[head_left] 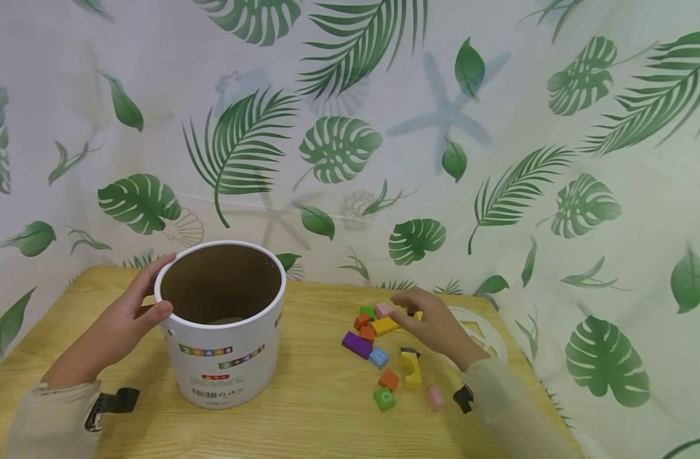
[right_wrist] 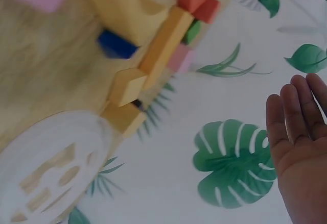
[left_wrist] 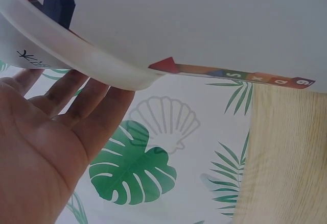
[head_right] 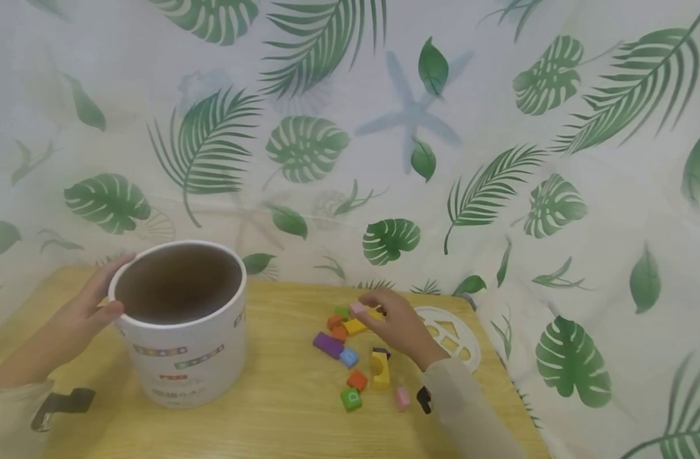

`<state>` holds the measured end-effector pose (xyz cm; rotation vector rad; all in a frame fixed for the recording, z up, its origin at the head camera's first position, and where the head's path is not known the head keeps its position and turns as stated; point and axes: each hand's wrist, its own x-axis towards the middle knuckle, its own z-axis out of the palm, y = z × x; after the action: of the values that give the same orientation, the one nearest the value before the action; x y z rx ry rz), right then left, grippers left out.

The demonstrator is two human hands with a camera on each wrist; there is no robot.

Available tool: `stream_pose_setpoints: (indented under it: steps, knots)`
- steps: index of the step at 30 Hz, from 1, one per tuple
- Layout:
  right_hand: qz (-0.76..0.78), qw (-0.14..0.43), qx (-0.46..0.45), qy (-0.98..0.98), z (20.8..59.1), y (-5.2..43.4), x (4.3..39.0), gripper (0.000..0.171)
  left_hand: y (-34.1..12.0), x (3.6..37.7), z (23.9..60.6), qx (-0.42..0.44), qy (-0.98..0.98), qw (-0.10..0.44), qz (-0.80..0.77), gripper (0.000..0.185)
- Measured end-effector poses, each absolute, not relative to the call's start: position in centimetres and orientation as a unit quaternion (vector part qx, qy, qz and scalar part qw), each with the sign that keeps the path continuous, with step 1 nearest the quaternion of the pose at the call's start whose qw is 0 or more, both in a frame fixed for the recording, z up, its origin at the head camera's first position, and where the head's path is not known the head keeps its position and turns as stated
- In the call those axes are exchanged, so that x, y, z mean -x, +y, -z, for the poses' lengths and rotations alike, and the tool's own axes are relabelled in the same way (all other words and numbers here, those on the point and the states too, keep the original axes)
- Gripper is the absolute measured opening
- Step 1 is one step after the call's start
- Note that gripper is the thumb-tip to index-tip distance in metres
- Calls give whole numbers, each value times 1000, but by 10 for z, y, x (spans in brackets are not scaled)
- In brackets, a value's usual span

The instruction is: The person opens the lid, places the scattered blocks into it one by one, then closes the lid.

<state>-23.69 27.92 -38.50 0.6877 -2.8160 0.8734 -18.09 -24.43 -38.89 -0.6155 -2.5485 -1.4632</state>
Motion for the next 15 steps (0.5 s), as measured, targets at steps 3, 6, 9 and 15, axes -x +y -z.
stream_pose_setpoints:
  steps: [3, 6, 9, 15]
  knots:
    - [-270, 50, -225, -935, 392, 289, 234, 31, -244, 180, 389, 202, -846, 70, 488, 76]
    - [-251, 34, -222, -942, 399, 298, 232, 28, -244, 179, 388, 197, -849, 71, 486, 76]
    - [-237, 20, -215, -947, 405, 307, 230, 27, -243, 178, 387, 194, -850, 70, 485, 77]
    - [-238, -7, -198, -951, 421, 323, 227, 32, -241, 176, 386, 189, -852, 68, 484, 78]
